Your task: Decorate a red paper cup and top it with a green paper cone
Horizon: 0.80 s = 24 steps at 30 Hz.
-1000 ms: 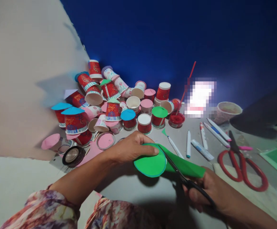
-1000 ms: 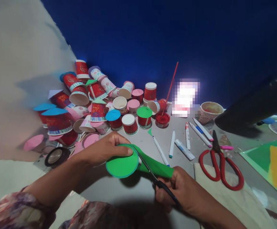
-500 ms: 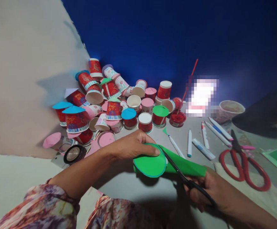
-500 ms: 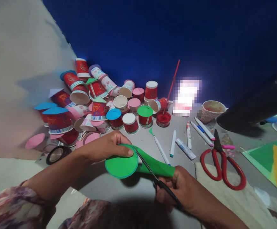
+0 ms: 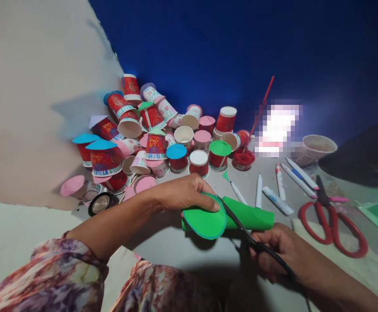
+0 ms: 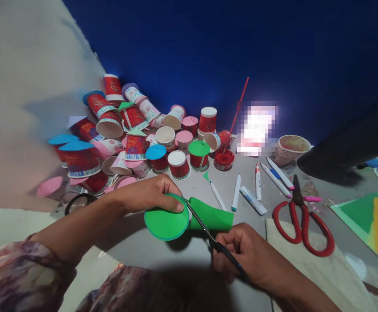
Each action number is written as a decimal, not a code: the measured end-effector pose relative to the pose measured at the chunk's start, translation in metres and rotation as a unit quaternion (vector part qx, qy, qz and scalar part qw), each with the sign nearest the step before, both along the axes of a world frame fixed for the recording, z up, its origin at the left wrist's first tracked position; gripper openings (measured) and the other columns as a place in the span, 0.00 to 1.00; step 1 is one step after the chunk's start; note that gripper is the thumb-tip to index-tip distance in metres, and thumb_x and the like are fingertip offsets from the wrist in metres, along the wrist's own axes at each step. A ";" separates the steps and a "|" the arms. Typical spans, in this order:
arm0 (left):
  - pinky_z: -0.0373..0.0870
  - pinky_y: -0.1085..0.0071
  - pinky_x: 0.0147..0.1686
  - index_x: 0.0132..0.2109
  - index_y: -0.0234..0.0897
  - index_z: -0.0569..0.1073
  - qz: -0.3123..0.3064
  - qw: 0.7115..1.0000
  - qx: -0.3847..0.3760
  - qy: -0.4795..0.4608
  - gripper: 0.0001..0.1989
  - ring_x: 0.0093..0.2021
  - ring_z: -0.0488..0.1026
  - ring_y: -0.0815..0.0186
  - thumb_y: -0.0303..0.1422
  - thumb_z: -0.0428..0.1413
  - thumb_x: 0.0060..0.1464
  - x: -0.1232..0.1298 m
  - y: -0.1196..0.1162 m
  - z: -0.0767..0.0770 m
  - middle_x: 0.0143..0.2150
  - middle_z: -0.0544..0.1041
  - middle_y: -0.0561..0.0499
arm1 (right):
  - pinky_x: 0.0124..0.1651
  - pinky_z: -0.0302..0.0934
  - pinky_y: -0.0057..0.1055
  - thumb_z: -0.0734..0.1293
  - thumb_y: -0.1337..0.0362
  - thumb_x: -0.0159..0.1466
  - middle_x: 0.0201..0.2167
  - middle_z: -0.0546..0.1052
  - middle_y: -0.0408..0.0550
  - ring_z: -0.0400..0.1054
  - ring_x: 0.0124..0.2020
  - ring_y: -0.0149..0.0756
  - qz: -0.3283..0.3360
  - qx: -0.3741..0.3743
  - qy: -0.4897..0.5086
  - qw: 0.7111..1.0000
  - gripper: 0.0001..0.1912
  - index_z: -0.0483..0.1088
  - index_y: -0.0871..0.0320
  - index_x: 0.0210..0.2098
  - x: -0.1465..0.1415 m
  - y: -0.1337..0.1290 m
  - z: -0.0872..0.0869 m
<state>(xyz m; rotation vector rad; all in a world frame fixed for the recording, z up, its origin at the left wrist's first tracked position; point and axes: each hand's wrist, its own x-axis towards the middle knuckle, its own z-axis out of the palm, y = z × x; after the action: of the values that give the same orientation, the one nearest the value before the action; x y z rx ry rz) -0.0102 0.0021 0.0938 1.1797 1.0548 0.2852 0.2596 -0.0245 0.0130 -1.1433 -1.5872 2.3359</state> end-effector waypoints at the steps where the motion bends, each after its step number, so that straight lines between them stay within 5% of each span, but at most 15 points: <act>1: 0.60 0.76 0.20 0.28 0.33 0.82 -0.001 1.000 0.000 0.001 0.10 0.18 0.65 0.73 0.35 0.62 0.52 0.000 0.000 0.000 0.19 0.74 0.54 | 0.21 0.46 0.24 0.78 0.36 0.45 0.15 0.68 0.41 0.57 0.18 0.26 0.003 0.002 0.001 1.000 0.32 0.71 0.59 0.22 0.000 0.000 0.000; 24: 0.59 0.78 0.18 0.29 0.33 0.82 -0.013 1.000 0.002 -0.022 0.11 0.18 0.64 0.74 0.37 0.64 0.52 -0.005 0.002 0.000 0.20 0.74 0.54 | 0.20 0.43 0.23 0.77 0.29 0.42 0.15 0.66 0.40 0.56 0.18 0.24 -0.017 -0.002 0.016 1.000 0.38 0.71 0.60 0.24 0.002 0.000 -0.001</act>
<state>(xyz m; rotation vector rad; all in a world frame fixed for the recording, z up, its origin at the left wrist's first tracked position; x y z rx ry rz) -0.0153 0.0040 0.0940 1.1844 1.0010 0.2915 0.2617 -0.0250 0.0119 -1.1181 -1.5408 2.3246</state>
